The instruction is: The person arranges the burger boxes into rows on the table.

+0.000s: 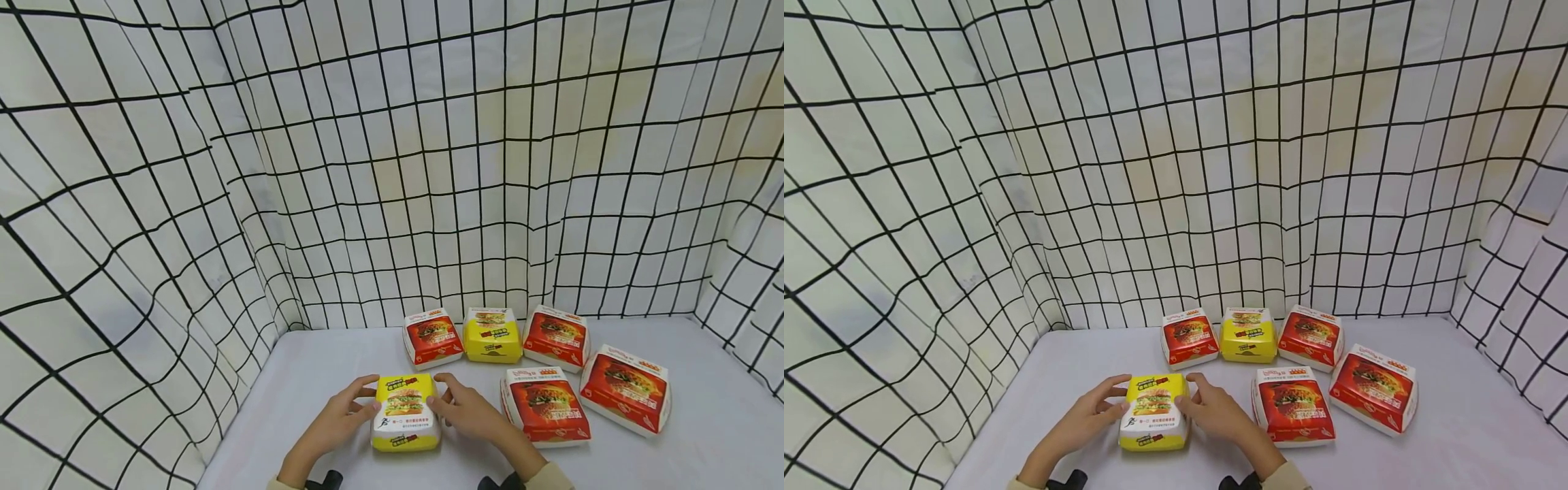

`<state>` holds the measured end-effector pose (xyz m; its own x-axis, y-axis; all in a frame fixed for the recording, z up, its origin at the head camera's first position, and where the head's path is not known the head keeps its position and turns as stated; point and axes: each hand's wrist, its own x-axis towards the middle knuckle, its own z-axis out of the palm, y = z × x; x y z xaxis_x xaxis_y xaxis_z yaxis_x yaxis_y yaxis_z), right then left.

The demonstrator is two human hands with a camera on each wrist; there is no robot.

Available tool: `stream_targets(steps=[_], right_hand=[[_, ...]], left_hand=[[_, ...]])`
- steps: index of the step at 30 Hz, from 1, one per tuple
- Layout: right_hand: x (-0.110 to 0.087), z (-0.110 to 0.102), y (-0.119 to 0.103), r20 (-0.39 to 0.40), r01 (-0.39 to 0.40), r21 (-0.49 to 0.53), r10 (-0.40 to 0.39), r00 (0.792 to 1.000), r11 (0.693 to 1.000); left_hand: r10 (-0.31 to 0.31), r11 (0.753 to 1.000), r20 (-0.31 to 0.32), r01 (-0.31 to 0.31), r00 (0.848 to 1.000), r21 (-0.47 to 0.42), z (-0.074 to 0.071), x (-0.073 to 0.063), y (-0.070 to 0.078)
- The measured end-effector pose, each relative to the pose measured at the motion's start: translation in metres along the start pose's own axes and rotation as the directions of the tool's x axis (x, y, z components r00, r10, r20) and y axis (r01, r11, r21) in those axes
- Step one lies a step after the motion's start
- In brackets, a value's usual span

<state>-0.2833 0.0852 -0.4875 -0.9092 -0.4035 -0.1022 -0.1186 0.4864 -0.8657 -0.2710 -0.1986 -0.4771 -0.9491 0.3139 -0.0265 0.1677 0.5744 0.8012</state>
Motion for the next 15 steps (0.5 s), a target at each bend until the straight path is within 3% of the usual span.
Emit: stream_targets(steps=[15], right_hand=[[0.0007, -0.0023, -0.0004, 0.013, -0.049, -0.037, 0.05, 0.999, 0.998]], left_hand=[[-0.015, 0.997, 0.016, 0.016, 1.0, -0.079, 0.0049, 0.0025, 0.0]])
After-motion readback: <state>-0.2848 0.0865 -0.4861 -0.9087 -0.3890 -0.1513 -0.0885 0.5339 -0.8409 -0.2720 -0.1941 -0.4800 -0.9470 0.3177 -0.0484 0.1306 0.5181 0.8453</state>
